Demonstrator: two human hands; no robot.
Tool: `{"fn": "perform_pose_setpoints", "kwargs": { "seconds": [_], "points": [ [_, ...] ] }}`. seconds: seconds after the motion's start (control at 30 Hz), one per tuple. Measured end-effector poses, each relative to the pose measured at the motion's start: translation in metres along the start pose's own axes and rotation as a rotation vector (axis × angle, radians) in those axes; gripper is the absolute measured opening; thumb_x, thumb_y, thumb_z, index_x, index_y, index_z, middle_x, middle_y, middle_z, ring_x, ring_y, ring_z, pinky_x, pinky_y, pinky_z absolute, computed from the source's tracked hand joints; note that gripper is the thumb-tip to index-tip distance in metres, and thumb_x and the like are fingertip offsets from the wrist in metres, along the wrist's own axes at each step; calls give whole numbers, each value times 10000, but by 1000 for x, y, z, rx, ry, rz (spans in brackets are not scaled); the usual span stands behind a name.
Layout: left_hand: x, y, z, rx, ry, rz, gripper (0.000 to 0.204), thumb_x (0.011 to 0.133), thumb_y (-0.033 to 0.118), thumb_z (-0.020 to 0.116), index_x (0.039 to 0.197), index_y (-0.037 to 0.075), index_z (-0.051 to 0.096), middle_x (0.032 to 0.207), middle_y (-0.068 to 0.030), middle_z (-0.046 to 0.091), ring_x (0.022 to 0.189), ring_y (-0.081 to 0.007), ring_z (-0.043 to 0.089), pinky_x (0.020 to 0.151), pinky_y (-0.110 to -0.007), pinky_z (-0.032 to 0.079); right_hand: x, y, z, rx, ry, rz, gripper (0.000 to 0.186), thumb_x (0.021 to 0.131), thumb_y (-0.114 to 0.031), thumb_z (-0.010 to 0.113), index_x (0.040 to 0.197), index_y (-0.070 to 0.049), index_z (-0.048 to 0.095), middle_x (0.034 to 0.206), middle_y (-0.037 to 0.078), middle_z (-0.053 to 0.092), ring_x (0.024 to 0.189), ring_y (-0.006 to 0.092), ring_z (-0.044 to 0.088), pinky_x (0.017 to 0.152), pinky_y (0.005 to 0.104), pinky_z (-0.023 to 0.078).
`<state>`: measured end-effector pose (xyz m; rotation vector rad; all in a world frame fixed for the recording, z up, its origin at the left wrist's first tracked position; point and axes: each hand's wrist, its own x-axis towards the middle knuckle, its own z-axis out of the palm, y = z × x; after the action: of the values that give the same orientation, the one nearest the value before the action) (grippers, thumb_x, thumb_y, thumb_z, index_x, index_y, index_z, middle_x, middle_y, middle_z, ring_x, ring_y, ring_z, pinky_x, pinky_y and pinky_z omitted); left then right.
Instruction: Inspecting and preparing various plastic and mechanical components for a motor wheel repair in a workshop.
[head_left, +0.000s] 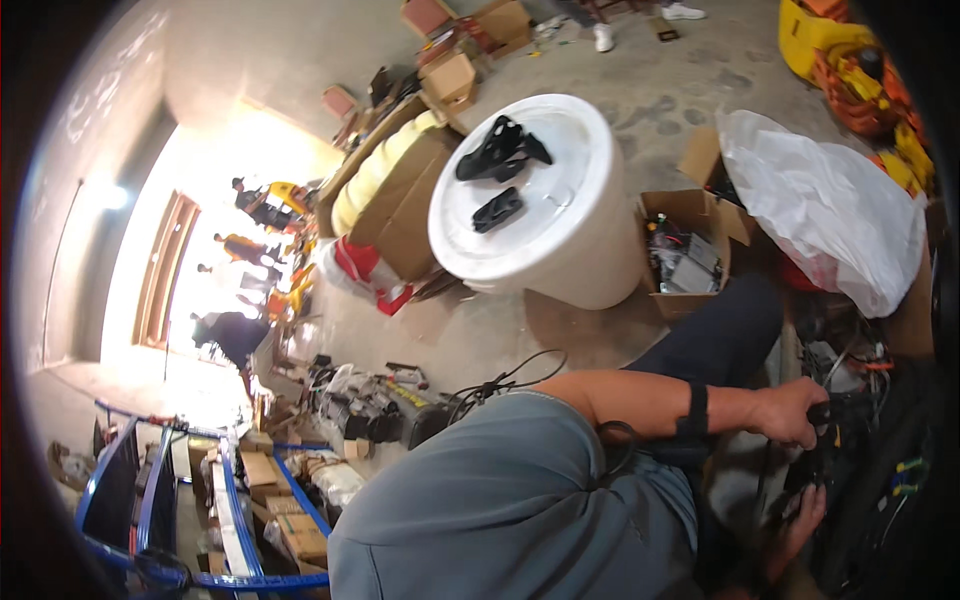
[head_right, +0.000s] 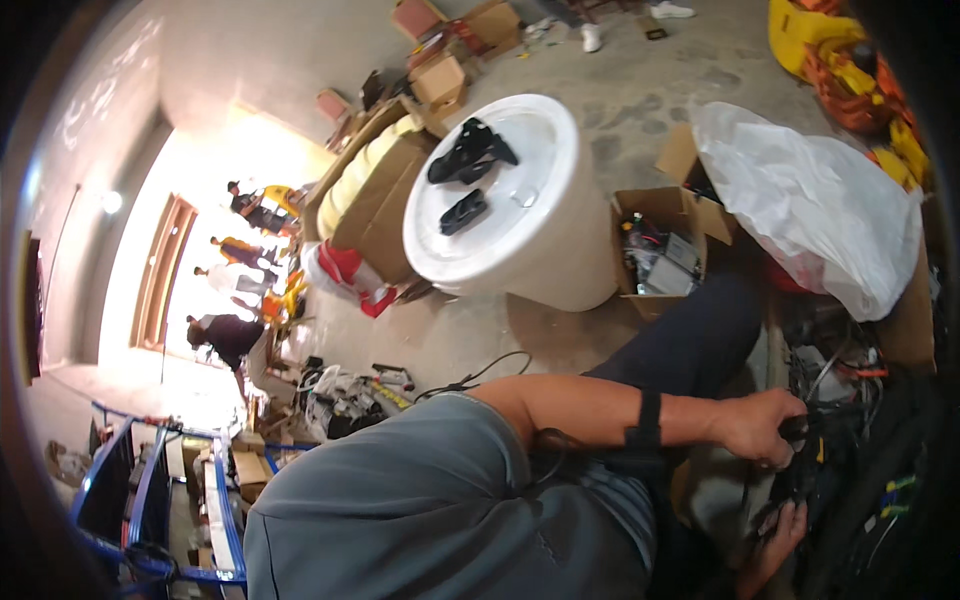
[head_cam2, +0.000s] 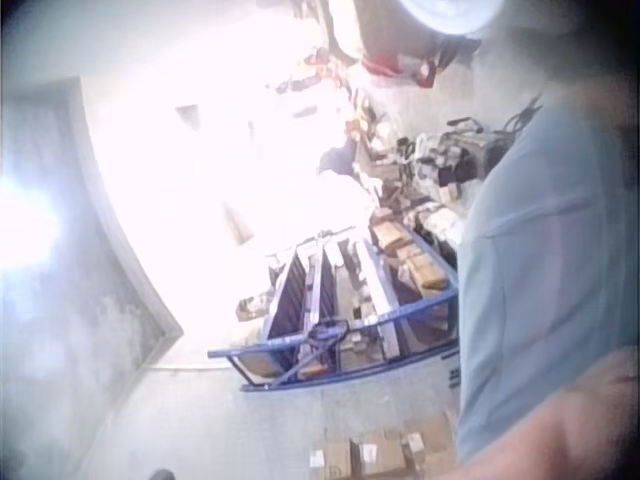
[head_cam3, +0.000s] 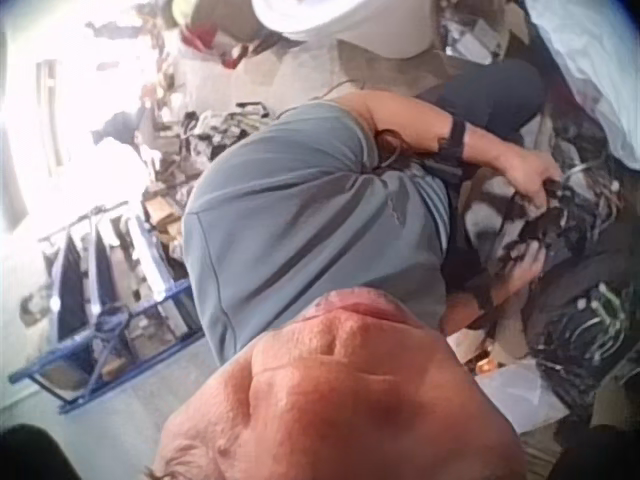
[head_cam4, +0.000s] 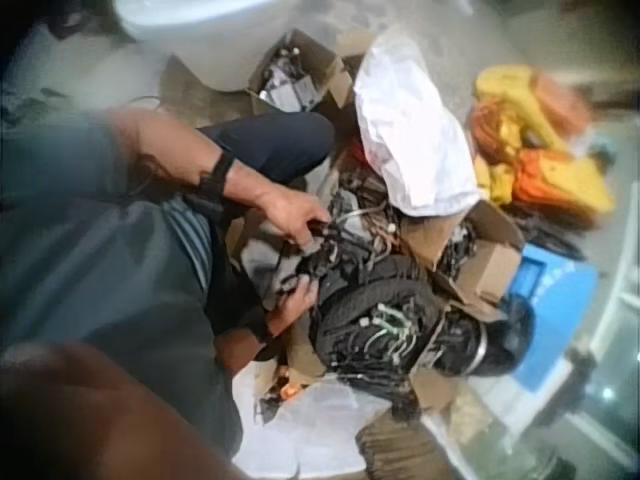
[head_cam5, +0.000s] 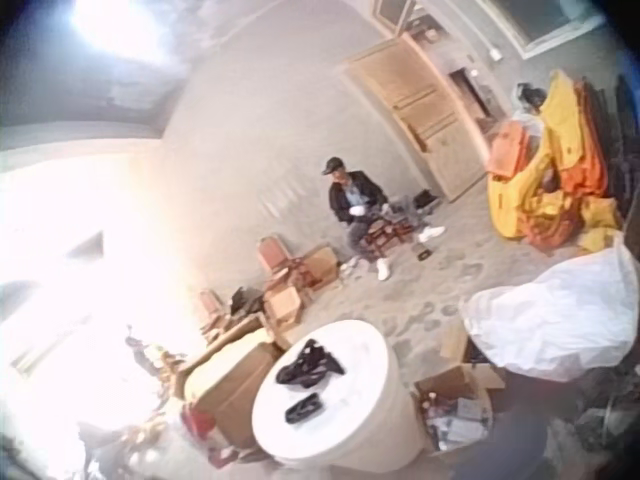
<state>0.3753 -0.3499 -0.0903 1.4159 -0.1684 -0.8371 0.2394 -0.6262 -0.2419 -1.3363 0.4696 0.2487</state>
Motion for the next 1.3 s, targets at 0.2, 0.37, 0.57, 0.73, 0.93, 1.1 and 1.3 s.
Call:
{"fn": "perform_pose_setpoints", "kwargs": {
  "seconds": [0.2,0.37,0.57,0.73,0.93,1.1,1.3],
  "points": [
    [35,-56,-2,230,249,194,357,652,44,771,992,8,668,808,-102,677,652,-207,650,563,-330,501,10,15,-17,69,-257,21,311,975,-179,518,1228,-3,475,784,-15,459,671,52,414,605,202,350],
    [12,-33,3,86,79,-37,375,680,108,818,1007,3,669,829,-112,677,656,-211,658,532,-320,545,10,43,-36,46,-49,166,380,966,-208,511,1266,16,445,976,97,555,858,151,549,759,280,464],
    [12,-31,-1,240,-101,-104,370,670,154,836,978,14,685,825,-106,677,646,-197,661,512,-311,535,-28,-33,38,-115,-53,82,267,824,-307,620,845,-49,556,760,22,527,591,115,404,511,265,283],
    [34,-57,9,379,-116,26,482,587,252,874,979,34,699,877,-124,691,797,-242,673,678,-346,533,-27,-37,39,-24,-114,168,281,818,-319,620,861,-48,558,753,7,518,588,116,408,516,261,282],
    [42,-64,9,567,-96,141,569,505,327,885,966,47,702,915,-154,690,931,-306,648,805,-371,501,-34,-67,75,18,-158,108,334,816,-369,639,900,-56,559,778,27,542,670,139,471,601,256,342],
    [54,-64,20,558,-142,383,530,512,307,874,929,34,693,905,-177,682,900,-341,648,773,-413,506,-12,67,-68,-854,-108,-533,472,912,-279,557,1280,-1,454,1232,126,515,1124,258,523,962,381,433],
    [19,-21,-6,428,-179,-108,392,762,300,792,967,-4,653,677,-51,608,538,-104,571,496,-285,464,-36,-52,74,-27,-26,12,203,739,-228,655,815,-46,611,711,-13,546,608,80,507,542,262,405]
  ]
}}
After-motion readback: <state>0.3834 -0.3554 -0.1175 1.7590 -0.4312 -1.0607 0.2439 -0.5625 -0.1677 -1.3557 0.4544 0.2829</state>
